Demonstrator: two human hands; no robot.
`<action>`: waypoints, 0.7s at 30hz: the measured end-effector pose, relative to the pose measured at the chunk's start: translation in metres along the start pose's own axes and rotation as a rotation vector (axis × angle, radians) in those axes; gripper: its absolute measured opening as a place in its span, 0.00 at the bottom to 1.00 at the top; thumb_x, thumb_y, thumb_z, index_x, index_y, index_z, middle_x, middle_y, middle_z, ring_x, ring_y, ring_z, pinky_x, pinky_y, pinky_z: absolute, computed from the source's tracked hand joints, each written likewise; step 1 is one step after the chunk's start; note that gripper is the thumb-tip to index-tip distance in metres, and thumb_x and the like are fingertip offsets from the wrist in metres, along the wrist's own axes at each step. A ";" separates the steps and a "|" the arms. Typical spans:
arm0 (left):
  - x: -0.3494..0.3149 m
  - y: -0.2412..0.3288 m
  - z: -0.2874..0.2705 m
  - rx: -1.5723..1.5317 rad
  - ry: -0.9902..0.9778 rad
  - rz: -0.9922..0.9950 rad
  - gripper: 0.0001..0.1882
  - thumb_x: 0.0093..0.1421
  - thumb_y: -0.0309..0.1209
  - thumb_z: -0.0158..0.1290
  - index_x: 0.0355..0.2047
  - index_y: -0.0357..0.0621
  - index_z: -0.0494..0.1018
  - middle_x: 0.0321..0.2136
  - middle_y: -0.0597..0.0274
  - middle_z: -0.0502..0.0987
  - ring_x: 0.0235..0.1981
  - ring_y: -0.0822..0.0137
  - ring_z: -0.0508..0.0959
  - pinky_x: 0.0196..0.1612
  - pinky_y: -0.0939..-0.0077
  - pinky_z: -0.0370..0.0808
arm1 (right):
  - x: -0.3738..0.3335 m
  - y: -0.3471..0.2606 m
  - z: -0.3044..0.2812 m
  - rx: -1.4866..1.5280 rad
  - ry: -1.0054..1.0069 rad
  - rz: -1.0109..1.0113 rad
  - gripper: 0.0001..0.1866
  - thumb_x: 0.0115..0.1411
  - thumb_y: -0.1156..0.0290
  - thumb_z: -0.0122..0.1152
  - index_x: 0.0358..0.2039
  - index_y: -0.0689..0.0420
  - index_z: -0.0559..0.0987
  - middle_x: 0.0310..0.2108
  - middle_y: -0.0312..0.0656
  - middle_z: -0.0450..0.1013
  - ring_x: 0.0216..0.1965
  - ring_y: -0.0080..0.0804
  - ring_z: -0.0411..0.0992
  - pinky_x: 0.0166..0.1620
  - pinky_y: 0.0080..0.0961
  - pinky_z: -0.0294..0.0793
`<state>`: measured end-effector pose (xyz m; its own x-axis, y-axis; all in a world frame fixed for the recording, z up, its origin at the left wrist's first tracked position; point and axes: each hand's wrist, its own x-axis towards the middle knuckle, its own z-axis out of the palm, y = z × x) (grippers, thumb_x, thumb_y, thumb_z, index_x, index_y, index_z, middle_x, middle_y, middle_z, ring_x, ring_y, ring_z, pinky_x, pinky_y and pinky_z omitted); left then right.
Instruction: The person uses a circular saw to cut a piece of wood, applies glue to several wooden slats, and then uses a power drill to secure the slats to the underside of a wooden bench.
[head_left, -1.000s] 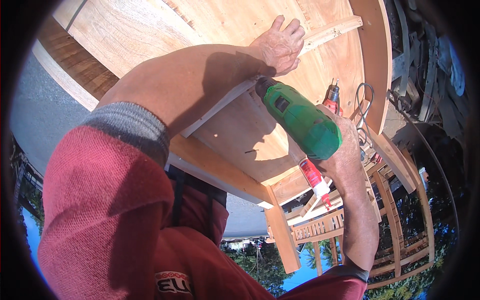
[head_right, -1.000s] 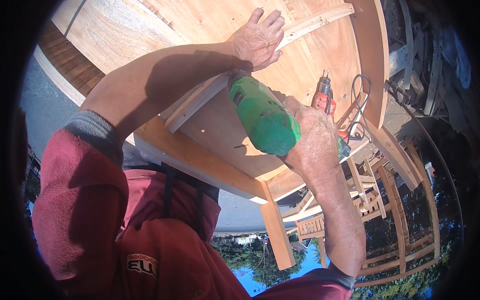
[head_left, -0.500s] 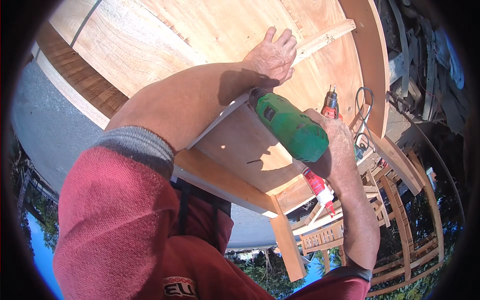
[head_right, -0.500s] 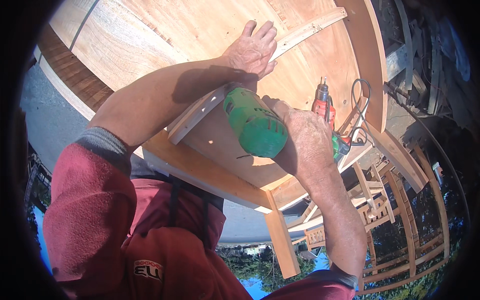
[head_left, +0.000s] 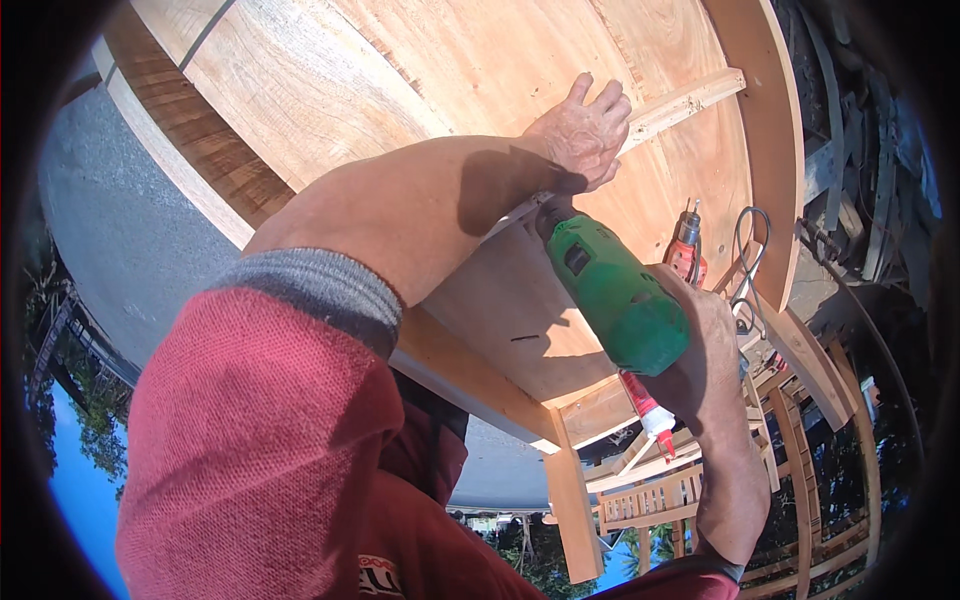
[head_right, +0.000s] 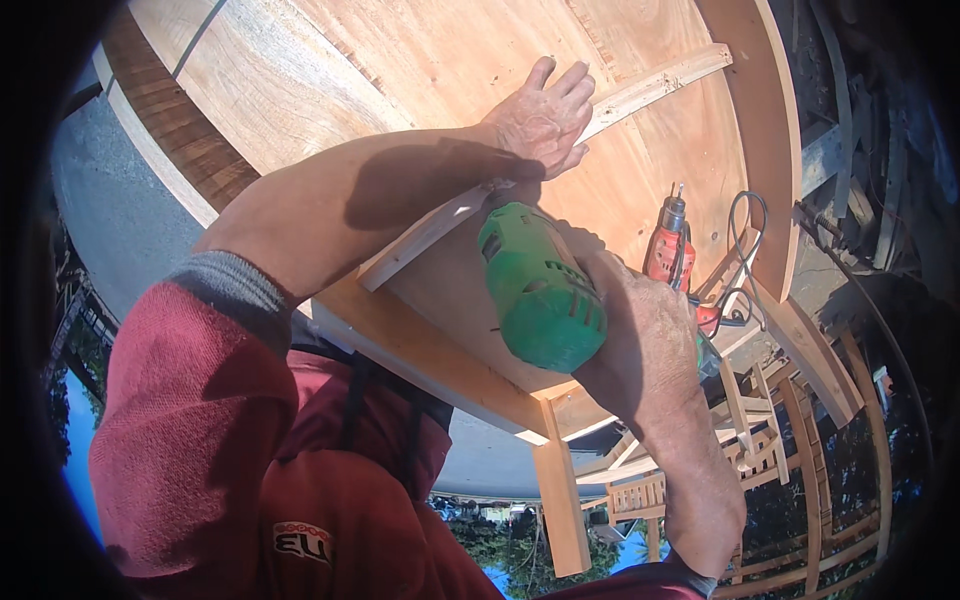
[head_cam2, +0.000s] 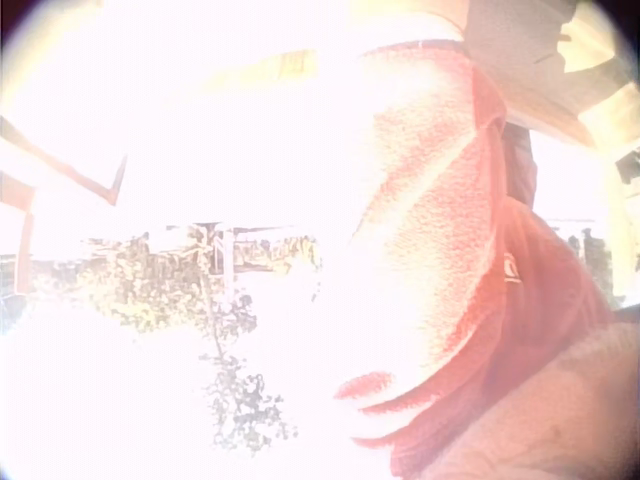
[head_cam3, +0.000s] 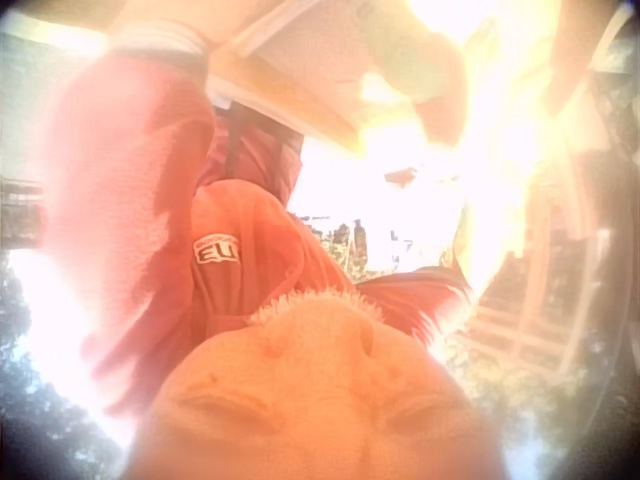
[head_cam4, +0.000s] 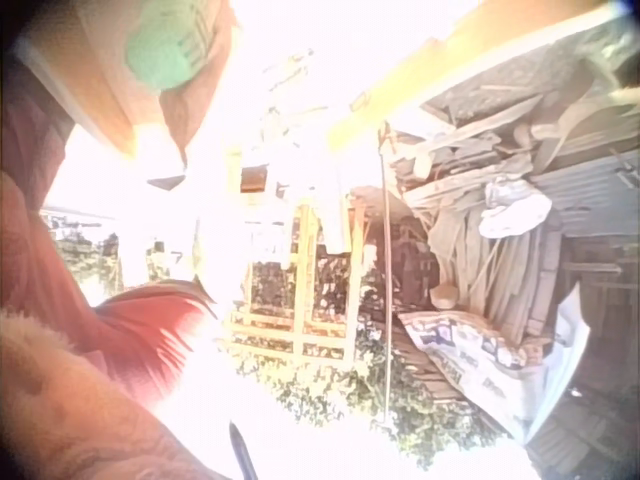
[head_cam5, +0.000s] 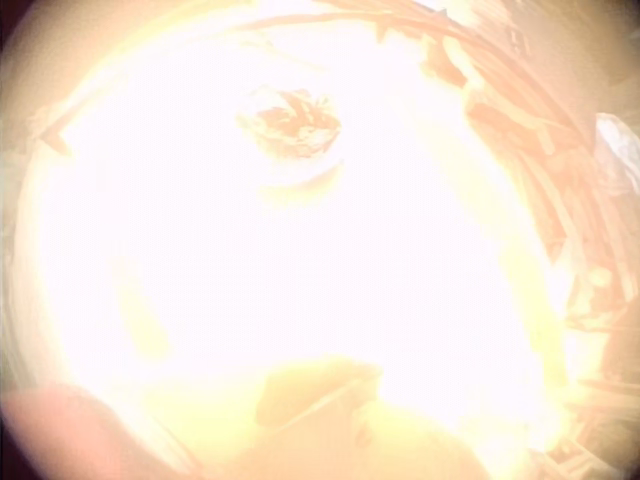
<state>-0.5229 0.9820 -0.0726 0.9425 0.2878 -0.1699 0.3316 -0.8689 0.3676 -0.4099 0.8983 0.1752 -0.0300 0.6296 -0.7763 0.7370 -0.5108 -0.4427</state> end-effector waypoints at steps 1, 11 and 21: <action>0.001 -0.001 -0.003 -0.013 -0.002 0.005 0.28 0.62 0.50 0.52 0.43 0.32 0.78 0.51 0.49 0.71 0.66 0.53 0.61 0.63 0.44 0.58 | -0.010 0.004 -0.007 -0.013 -0.040 0.053 0.19 0.51 0.71 0.71 0.45 0.59 0.80 0.30 0.50 0.81 0.33 0.47 0.83 0.39 0.36 0.80; 0.000 0.001 -0.005 -0.001 -0.022 -0.009 0.26 0.62 0.49 0.53 0.43 0.34 0.79 0.51 0.51 0.71 0.65 0.54 0.62 0.63 0.44 0.58 | -0.054 -0.008 0.060 0.350 0.020 -0.045 0.33 0.56 0.48 0.72 0.51 0.61 0.77 0.37 0.50 0.81 0.37 0.48 0.83 0.39 0.40 0.81; -0.003 0.000 0.002 0.009 0.031 -0.025 0.26 0.62 0.50 0.55 0.42 0.36 0.80 0.50 0.53 0.72 0.65 0.56 0.63 0.63 0.45 0.60 | -0.046 -0.026 0.078 0.263 0.097 0.005 0.27 0.51 0.63 0.76 0.49 0.60 0.78 0.36 0.50 0.81 0.37 0.47 0.83 0.39 0.38 0.81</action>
<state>-0.5256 0.9805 -0.0738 0.9348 0.3215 -0.1508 0.3547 -0.8646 0.3557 -0.4807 0.8368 0.1876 0.0474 0.6737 -0.7375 0.5363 -0.6400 -0.5502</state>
